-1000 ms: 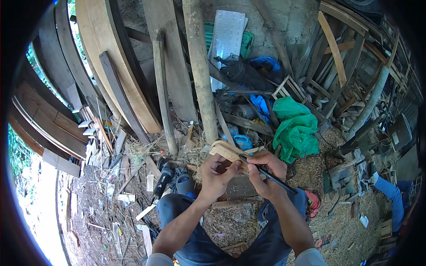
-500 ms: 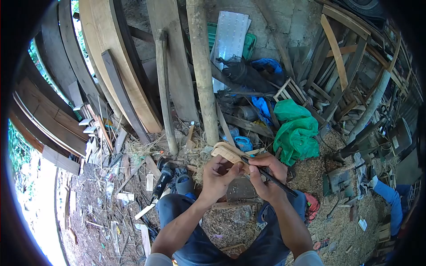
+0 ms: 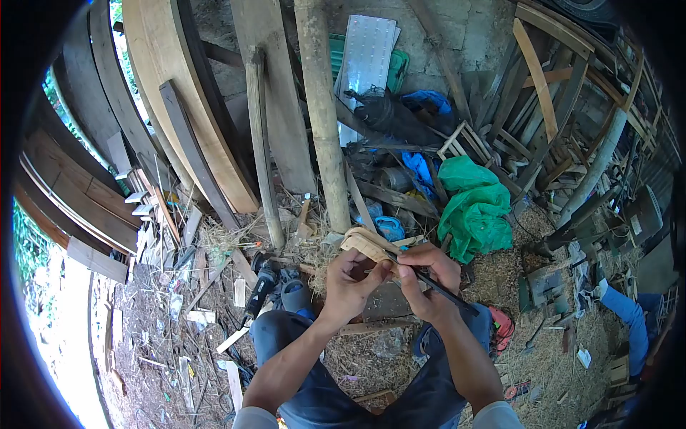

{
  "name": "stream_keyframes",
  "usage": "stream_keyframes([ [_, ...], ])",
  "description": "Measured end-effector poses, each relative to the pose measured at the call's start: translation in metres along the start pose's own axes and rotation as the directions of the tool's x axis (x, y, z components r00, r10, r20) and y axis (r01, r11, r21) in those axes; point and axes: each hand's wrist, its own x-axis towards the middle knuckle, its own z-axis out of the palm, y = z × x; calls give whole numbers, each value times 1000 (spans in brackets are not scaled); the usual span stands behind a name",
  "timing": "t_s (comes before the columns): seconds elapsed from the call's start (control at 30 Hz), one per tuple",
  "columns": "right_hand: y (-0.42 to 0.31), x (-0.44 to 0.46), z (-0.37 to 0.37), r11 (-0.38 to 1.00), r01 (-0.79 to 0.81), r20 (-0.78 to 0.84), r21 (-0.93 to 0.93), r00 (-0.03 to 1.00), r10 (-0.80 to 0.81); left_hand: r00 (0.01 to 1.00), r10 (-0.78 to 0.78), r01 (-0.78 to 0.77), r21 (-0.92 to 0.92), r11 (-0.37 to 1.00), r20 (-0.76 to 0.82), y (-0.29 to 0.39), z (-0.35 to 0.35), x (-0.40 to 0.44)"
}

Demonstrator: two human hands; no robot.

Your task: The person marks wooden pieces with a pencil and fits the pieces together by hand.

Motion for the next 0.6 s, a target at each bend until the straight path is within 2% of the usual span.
stream_keyframes([
  [0.2, -4, 2, 1, 1000, -19, 16, -16, 1000, 19, 999, -14, 10, 108, 994, 37, 3, -3, -1],
  [0.53, -4, 1, 1, 999, -48, 16, -13, 999, 48, 1000, -8, 6, 128, 992, 12, 4, -3, -3],
  [0.6, -4, 1, 2, 999, -48, 19, -9, 999, 48, 999, -49, 47, 148, 988, 10, 7, -2, -2],
])
